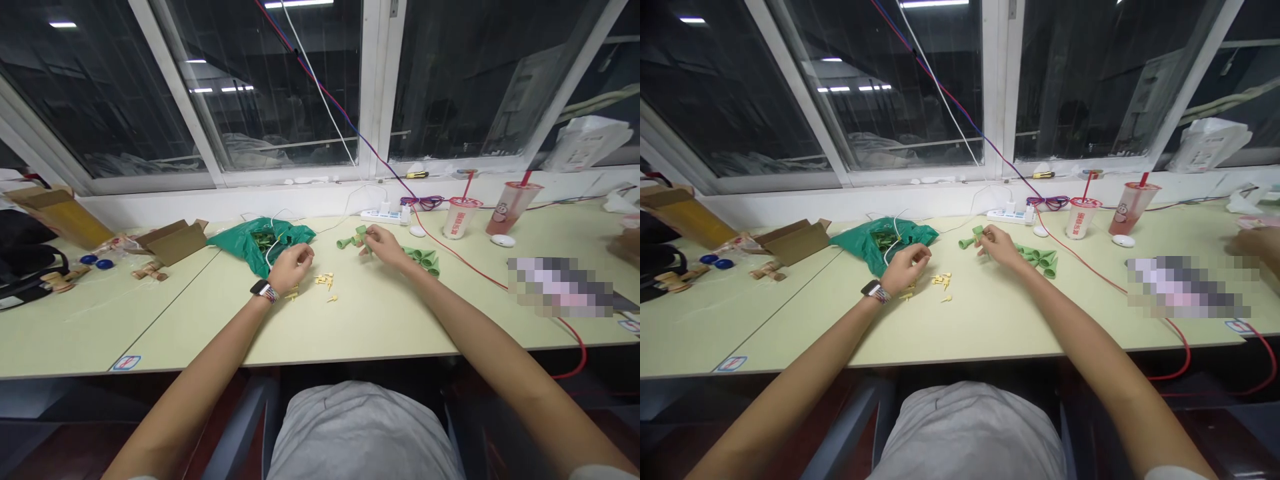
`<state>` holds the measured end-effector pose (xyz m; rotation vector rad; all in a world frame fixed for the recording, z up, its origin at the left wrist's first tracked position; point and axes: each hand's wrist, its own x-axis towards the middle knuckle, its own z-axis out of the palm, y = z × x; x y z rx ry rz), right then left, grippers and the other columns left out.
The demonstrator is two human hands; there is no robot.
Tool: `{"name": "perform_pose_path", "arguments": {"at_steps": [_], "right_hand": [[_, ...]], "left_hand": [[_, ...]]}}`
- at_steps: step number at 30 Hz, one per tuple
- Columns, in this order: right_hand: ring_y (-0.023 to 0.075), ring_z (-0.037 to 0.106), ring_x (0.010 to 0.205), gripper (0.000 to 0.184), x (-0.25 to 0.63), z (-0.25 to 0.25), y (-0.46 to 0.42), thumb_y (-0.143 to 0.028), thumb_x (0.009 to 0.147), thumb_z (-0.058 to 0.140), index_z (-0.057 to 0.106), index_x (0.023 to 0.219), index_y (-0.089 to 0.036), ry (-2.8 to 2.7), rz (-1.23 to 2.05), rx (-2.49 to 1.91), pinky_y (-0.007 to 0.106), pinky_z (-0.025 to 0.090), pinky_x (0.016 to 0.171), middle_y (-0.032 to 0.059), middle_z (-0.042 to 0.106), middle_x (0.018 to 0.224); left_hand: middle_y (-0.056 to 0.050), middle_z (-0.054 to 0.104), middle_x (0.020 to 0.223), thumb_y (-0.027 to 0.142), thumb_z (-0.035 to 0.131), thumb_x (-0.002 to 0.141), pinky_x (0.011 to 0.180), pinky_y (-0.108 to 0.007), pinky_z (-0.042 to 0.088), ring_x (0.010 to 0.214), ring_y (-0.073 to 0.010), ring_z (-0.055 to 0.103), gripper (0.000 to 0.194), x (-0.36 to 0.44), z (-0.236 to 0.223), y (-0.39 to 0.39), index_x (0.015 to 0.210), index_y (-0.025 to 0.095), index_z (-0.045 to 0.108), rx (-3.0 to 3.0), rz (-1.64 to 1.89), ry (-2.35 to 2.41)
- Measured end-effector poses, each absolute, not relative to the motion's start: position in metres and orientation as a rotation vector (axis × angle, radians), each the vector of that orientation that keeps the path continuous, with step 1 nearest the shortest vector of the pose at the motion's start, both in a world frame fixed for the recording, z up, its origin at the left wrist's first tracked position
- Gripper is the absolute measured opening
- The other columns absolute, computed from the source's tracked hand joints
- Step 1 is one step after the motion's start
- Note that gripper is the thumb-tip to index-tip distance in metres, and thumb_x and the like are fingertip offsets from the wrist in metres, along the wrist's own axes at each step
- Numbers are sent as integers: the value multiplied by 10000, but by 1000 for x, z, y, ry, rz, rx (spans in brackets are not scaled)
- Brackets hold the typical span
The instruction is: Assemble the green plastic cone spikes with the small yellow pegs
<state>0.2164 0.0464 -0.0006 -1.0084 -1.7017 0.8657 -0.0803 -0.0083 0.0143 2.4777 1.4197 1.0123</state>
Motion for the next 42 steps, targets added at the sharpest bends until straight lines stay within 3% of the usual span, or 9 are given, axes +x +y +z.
{"name": "perform_pose_path", "arguments": {"at_steps": [3,9,15,19,22,32,36,42], "right_hand": [[173,693,597,276,209,2,32,-471,894,592,465,928,-229,-1536,1268,-827,347,576,660,4,702,785],[140,613,499,255,194,-6,24,-458,901,577,454,877,-236,-1483,1463,-666,338,579,624,-61,593,649],[148,609,479,260,191,-7,22,-498,956,507,469,929,-242,-1521,1346,-809,283,502,530,-54,613,641],[147,614,483,373,188,-6,19,-607,953,525,513,1034,-242,-1513,1185,-823,262,475,509,-67,611,634],[134,601,469,408,185,-8,18,-638,964,519,527,1008,-233,-1560,1068,-802,247,450,503,-75,590,593],[176,683,516,481,190,3,15,-708,946,536,519,960,-227,-1597,1218,-777,285,533,515,-28,663,683],[178,686,543,439,191,7,10,-672,979,510,512,994,-233,-1655,1139,-771,297,531,556,-30,665,704],[179,674,660,409,206,12,19,-660,993,486,489,1035,-253,-1811,817,-813,334,550,742,-50,626,663]], "left_hand": [[-27,680,869,344,546,954,734,-312,489,795,-187,638,187,-61,15,-11,1031,202,640,2366,1130,1276],[-19,671,892,502,600,960,694,-301,526,727,-168,667,317,-15,20,0,1081,209,617,2110,1065,1031],[-4,677,800,455,622,950,641,-275,506,651,-148,643,257,14,20,17,929,203,577,2102,1129,999],[-16,705,756,424,587,974,664,-288,517,659,-163,642,239,17,18,18,953,192,640,2170,1084,978],[-35,729,802,408,580,982,664,-291,518,664,-164,658,259,14,18,15,942,181,698,2199,1061,966],[-54,687,812,264,580,986,701,-304,495,729,-169,628,173,5,27,7,893,183,702,2673,1275,918],[-55,732,796,297,628,953,686,-306,521,705,-174,666,175,10,29,5,872,184,734,2457,1299,1016],[-83,762,733,449,760,833,607,-306,590,642,-219,746,300,-2,31,14,794,152,745,1912,1110,1080]]}}
